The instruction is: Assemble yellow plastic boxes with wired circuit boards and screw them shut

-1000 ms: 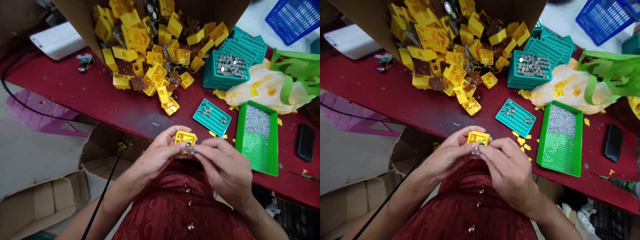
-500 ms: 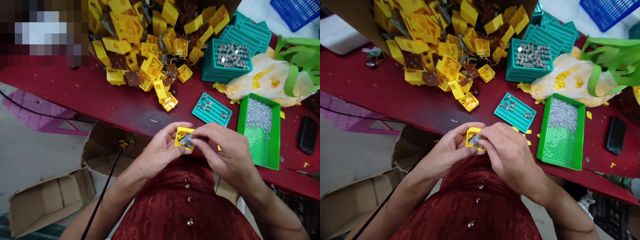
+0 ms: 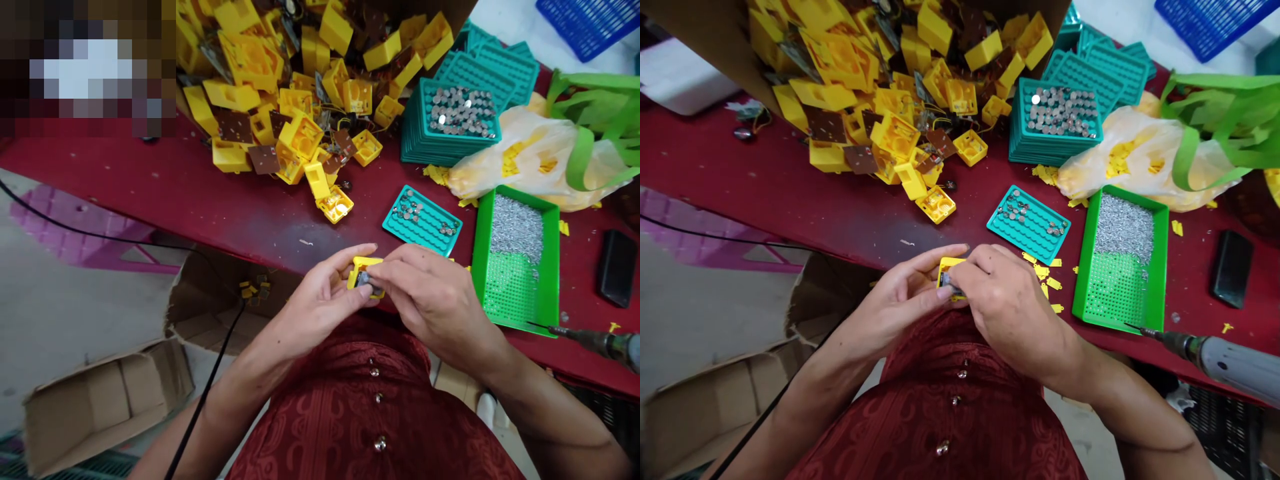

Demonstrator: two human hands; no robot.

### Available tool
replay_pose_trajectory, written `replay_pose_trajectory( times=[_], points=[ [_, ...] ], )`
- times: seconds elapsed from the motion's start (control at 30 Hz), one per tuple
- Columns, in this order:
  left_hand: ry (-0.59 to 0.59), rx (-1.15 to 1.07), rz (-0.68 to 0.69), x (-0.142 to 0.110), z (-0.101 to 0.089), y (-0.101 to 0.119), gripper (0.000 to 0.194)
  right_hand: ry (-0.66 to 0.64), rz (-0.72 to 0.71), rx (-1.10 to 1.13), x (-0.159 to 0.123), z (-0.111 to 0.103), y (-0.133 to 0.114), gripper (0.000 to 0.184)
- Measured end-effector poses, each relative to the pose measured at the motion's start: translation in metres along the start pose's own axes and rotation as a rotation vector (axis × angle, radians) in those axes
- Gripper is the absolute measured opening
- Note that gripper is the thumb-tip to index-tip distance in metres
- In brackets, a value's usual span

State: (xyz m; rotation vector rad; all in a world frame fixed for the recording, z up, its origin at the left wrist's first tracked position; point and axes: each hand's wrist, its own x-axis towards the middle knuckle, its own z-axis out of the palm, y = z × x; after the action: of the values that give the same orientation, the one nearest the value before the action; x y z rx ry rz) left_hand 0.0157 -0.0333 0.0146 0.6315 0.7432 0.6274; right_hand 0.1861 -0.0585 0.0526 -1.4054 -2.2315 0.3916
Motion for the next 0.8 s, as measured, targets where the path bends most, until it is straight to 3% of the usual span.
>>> replay_pose_trajectory(
  times=[0.17, 0.33, 0.47, 0.8],
  points=[
    [0.044, 0.062, 0.025, 0.0, -0.004, -0.002, 0.052, -0.004, 0.009, -0.019, 0.0, 0.0, 0.002, 0.017],
    [0.118, 0.048, 0.035, 0.004, -0.003, -0.004, 0.046, 0.15, 0.017, 0.01, -0.004, 0.004, 0.006, 0.015],
    [0.135, 0.003, 0.015, 0.007, -0.001, -0.006, 0.041, 0.2, 0.001, 0.036, -0.01, 0.011, 0.01, 0.012],
    [0.069, 0.019, -0.039, 0.011, 0.0, -0.017, 0.037, 0.129, -0.023, -0.025, -0.021, 0.008, 0.015, 0.016]
  ],
)
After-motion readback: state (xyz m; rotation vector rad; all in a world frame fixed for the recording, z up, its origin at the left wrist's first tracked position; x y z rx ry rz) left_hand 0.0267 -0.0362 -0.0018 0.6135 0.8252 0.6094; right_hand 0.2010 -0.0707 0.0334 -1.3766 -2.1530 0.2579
